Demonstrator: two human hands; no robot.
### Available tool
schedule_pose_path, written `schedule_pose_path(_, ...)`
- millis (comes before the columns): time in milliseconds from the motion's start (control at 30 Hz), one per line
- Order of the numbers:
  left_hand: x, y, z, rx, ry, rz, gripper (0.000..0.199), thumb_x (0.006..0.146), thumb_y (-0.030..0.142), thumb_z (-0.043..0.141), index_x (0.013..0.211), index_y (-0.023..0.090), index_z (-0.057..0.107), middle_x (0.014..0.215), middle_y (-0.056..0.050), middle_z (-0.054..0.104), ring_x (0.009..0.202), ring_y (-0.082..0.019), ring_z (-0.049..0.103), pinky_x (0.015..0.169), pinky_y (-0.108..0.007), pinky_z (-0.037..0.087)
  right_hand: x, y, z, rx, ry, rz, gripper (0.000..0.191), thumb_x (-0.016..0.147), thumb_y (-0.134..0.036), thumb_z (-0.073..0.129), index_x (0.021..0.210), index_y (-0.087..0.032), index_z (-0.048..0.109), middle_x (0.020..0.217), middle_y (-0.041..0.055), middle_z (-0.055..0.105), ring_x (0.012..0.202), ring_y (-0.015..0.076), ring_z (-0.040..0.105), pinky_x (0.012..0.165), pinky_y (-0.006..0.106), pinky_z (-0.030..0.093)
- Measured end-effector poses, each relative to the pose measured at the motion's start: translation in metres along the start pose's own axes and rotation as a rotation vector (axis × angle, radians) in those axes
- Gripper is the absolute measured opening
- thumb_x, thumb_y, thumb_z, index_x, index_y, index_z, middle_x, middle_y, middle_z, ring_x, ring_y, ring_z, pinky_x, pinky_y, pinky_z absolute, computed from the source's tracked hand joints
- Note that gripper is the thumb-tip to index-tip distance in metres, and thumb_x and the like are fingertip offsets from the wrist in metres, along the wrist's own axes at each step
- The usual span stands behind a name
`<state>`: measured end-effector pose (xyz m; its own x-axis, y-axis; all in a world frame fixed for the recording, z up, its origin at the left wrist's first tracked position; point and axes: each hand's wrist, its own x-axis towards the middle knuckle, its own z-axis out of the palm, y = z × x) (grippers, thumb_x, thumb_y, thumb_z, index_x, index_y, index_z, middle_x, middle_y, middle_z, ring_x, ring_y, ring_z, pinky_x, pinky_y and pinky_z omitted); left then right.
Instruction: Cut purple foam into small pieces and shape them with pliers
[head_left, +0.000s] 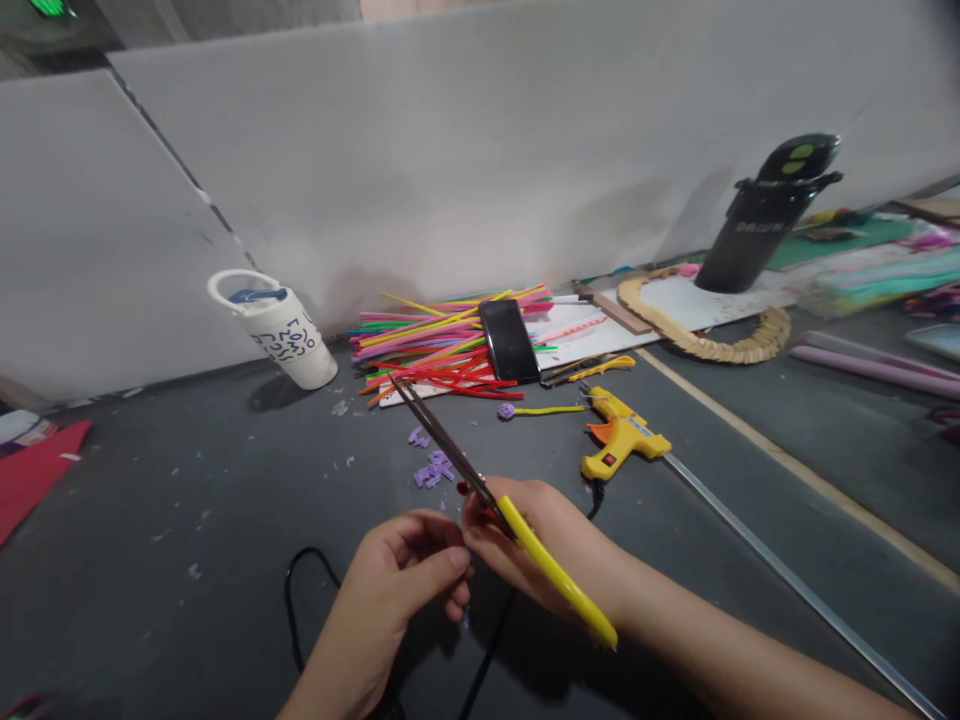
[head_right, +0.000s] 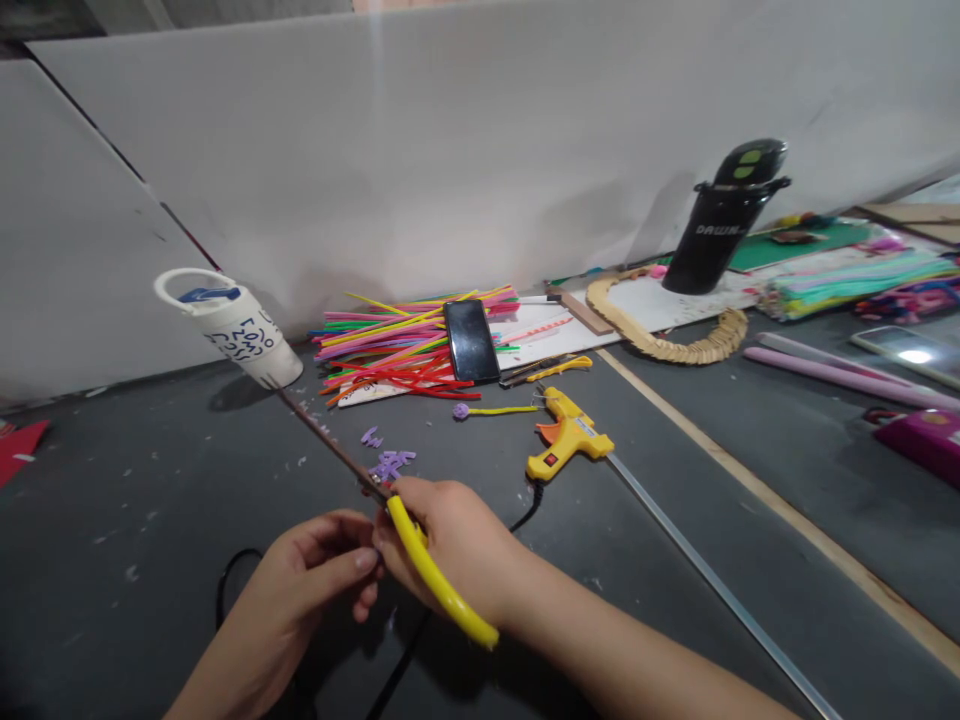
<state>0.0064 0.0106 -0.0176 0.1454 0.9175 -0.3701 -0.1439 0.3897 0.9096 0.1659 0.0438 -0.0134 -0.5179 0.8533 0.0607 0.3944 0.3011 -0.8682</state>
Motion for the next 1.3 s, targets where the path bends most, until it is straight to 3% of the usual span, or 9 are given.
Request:
schedule_pose_path(167,0.003,0.0,0.0,0.019,0.004,-0.001,0.004,0.07,0.017,0.065,0.07,0.013,0.064,0.057,0.0,0.06,0.046,-0.008,0.051,0.045,-0.02,0.041,0.001,-0.002,-0.001,0.037,0.026,0.014,0.01,0.08,-0.023,0.048,0.072,-0.018,0.052,0.064,-0.0029,0.056,0.057,0.0095,0.048,0.053,0.019,0.037)
schedule_pose_path(300,0.003,0.002,0.004,0.056,0.114,0.06,0.007,0.07,0.02,0.066,0.067,0.013,0.063,0.053,0.002,0.058,0.045,-0.008,0.051,0.045,-0.019,0.041,0.004,-0.002,0.002,0.057,0.045,0.074,0.012,0.077,-0.028,0.054,0.072,-0.018,0.051,0.059,-0.0046,0.051,0.053,0.0089,0.045,0.049,0.018,0.035)
schedule_pose_path(533,0.001,0.007,0.002,-0.06,0.222,0.119,0.01,0.065,0.02,0.07,0.068,0.014,0.063,0.054,0.001,0.062,0.046,-0.008,0.053,0.045,-0.018,0.042,0.004,-0.003,0.005,0.103,0.075,0.052,0.007,0.068,-0.01,0.049,0.068,-0.017,0.052,0.058,-0.0054,0.05,0.053,0.008,0.044,0.051,0.017,0.036)
schedule_pose_path(800,-0.004,0.004,0.013,0.086,0.257,0.127,0.007,0.064,0.02,0.068,0.064,0.014,0.063,0.052,0.001,0.062,0.045,-0.01,0.055,0.046,-0.02,0.045,0.0,-0.008,0.006,0.143,0.111,0.106,0.011,0.075,-0.027,0.055,0.069,-0.019,0.05,0.059,-0.0049,0.05,0.053,0.009,0.045,0.048,0.018,0.035)
schedule_pose_path(900,-0.003,0.003,0.013,0.103,0.245,0.129,0.006,0.064,0.019,0.068,0.063,0.014,0.063,0.052,0.0,0.061,0.045,-0.01,0.054,0.046,-0.021,0.044,0.0,-0.005,0.008,0.108,0.107,0.095,0.007,0.075,-0.022,0.05,0.069,-0.019,0.049,0.062,-0.0038,0.052,0.055,0.0094,0.047,0.051,0.019,0.036)
schedule_pose_path(1100,0.001,0.004,0.004,-0.124,0.188,0.104,0.005,0.068,0.019,0.068,0.068,0.015,0.064,0.059,0.002,0.062,0.047,-0.008,0.054,0.044,-0.017,0.042,-0.001,-0.003,0.011,0.06,0.133,0.098,0.009,0.074,-0.021,0.049,0.065,-0.02,0.045,0.059,-0.0035,0.051,0.053,0.0099,0.045,0.05,0.02,0.036)
schedule_pose_path(1200,0.002,0.003,0.003,-0.089,0.108,0.058,0.005,0.071,0.018,0.066,0.069,0.014,0.063,0.059,0.001,0.064,0.047,-0.007,0.054,0.046,-0.017,0.042,0.0,-0.006,0.007,0.131,0.191,0.103,0.006,0.075,-0.019,0.048,0.07,-0.019,0.049,0.061,-0.0036,0.053,0.055,0.0097,0.048,0.052,0.019,0.038)
schedule_pose_path(1300,0.003,-0.001,0.003,-0.013,0.058,0.05,0.008,0.071,0.02,0.066,0.066,0.014,0.063,0.053,0.0,0.063,0.044,-0.008,0.053,0.046,-0.018,0.042,0.0,-0.009,0.003,0.184,0.147,0.122,0.003,0.073,-0.018,0.05,0.071,-0.018,0.053,0.059,-0.0043,0.054,0.054,0.0094,0.049,0.05,0.018,0.037)
